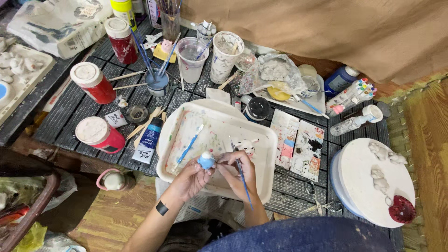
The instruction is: The person paints small ceramic figurines using a fine brush and multiple paint colors. They dip the brush into paint, apply it to the figurine, and occasionally rotate the object to reach different areas. The workspace contains paint bottles, brushes, and a palette.
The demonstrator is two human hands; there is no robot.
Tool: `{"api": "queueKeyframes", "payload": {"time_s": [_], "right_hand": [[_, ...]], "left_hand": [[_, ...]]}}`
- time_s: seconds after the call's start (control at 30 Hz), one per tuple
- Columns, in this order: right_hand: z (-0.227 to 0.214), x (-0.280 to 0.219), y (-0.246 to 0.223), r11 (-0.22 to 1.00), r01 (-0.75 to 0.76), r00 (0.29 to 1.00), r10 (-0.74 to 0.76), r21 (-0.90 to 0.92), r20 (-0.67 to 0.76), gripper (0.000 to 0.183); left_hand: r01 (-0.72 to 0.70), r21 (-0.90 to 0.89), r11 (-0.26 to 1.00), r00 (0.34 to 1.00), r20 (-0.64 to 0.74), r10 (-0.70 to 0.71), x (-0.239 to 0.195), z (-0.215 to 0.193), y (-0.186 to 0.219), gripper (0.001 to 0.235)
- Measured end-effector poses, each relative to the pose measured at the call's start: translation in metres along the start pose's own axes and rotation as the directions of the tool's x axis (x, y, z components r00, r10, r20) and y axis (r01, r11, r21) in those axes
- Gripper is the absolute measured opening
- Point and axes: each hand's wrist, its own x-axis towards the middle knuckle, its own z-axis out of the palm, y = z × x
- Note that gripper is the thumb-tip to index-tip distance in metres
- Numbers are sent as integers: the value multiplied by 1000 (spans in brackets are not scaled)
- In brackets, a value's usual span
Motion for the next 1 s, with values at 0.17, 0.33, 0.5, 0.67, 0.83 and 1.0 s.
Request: {"api": "queueKeyframes", "payload": {"time_s": [0.17, 0.33, 0.5, 0.67, 0.83, 1.0], "right_hand": [[-8, 6, -8, 999, 42, 998, -41, 16, -48, 30], [-21, 10, -17, 993, 57, 991, -43, 106, -131, 28], [-31, 13, -21, 984, 134, 979, -113, 117, -172, 28], [-32, 7, -25, 980, 107, 982, -78, 166, -172, 27], [-35, 5, -19, 986, 63, 984, -35, 156, -176, 26], [-34, -2, -6, 988, 8, 990, 14, 153, -144, 26]], "left_hand": [[-10, 0, 1000, 999, 49, 10, -1, -8, -7, 51], [14, 58, 998, 1000, 20, -15, -5, -2, -13, 52], [18, 68, 997, 1000, 10, -19, -6, 0, -19, 49], [8, 73, 997, 999, 37, -11, -7, 5, -23, 48], [12, 68, 998, 1000, 28, -14, -6, 4, -25, 49], [26, 54, 998, 1000, -6, -26, -8, 6, -24, 54]]}}
